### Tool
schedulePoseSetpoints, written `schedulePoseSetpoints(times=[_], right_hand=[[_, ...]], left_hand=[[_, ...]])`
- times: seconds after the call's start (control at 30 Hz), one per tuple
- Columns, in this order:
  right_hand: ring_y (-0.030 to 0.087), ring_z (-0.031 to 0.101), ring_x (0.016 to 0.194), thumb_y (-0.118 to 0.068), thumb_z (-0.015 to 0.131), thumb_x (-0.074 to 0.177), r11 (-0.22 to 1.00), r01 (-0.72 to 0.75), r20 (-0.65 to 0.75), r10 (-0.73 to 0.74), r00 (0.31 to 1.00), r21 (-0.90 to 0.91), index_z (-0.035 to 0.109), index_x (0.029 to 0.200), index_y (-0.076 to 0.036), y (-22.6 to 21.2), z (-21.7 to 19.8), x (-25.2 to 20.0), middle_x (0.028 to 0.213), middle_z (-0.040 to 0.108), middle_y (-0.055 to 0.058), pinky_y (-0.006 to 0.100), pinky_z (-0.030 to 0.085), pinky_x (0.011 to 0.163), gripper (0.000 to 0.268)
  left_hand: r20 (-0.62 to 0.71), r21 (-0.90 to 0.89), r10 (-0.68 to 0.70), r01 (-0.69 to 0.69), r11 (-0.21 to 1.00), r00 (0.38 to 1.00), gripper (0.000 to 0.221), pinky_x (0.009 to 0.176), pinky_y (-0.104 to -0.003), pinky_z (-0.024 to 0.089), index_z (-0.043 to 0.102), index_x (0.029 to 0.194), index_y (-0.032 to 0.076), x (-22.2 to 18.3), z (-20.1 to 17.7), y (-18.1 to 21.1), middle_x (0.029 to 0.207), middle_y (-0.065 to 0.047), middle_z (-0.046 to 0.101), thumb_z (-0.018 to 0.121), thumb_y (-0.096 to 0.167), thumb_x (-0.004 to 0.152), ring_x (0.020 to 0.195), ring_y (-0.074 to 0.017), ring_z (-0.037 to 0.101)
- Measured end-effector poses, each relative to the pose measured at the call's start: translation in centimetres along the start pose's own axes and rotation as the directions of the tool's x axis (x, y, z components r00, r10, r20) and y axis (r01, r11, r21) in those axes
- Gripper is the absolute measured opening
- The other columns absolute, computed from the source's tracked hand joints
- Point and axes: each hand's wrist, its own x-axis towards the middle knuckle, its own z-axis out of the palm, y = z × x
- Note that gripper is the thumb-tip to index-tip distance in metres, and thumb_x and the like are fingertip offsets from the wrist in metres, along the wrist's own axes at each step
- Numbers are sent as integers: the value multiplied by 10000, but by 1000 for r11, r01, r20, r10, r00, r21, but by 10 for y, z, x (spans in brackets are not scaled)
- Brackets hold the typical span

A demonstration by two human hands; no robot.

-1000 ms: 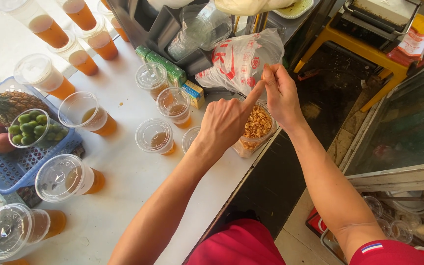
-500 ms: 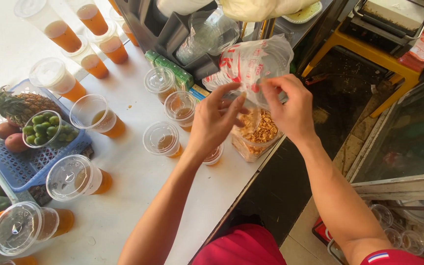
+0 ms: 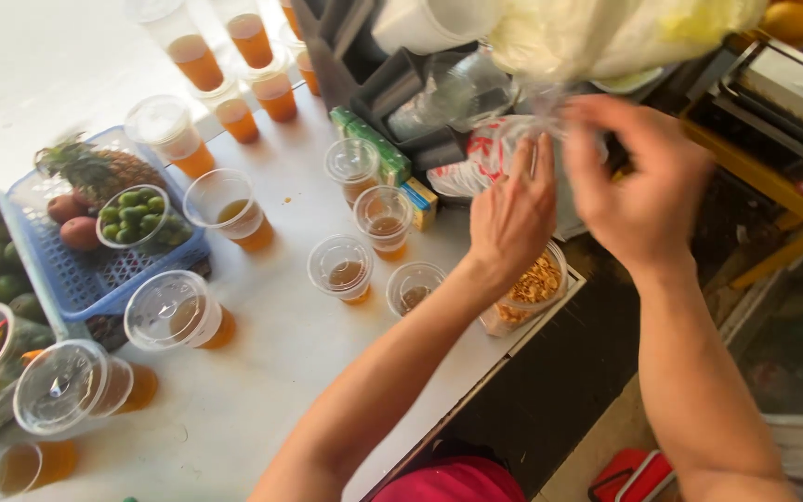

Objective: Preparing and packaging several plastic cups of juice at a drink stand.

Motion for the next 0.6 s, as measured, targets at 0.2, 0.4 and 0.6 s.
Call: schedulePoseSetpoints(times=[0.2, 0.4, 0.6], right_hand=[[363, 727, 830, -162, 738, 994, 834, 285, 544, 21, 839, -472, 791, 1140, -56, 75, 97, 46, 927, 756, 181, 454, 570, 766, 188], [393, 721, 847, -285, 749, 970, 823, 341, 738, 133, 662, -454, 735, 1182, -5, 97, 112, 55, 944, 745, 239, 465, 569, 785, 351], [189, 761, 1044, -160, 655, 1112, 972, -158, 378, 214, 901, -175, 701, 1301, 19, 16, 19, 5, 1157, 760, 160, 301, 603, 902, 264]], left_hand=[[29, -3, -164, 164, 986, 986, 420, 630, -468, 579, 610, 1256, 42, -9, 13, -5, 1298, -229, 569, 663, 104, 844, 742, -381, 714], [25, -82, -257, 258, 963, 966, 348, 639, -483, 566, 621, 1240, 78, -9, -3, -5, 1234, -139, 642, 678, 158, 906, 768, -381, 707], [-131, -237, -236, 201, 951, 963, 232, 703, -419, 580, 726, 1157, 185, -20, 1, -8, 1190, -32, 711, 710, 201, 926, 811, -288, 735]])
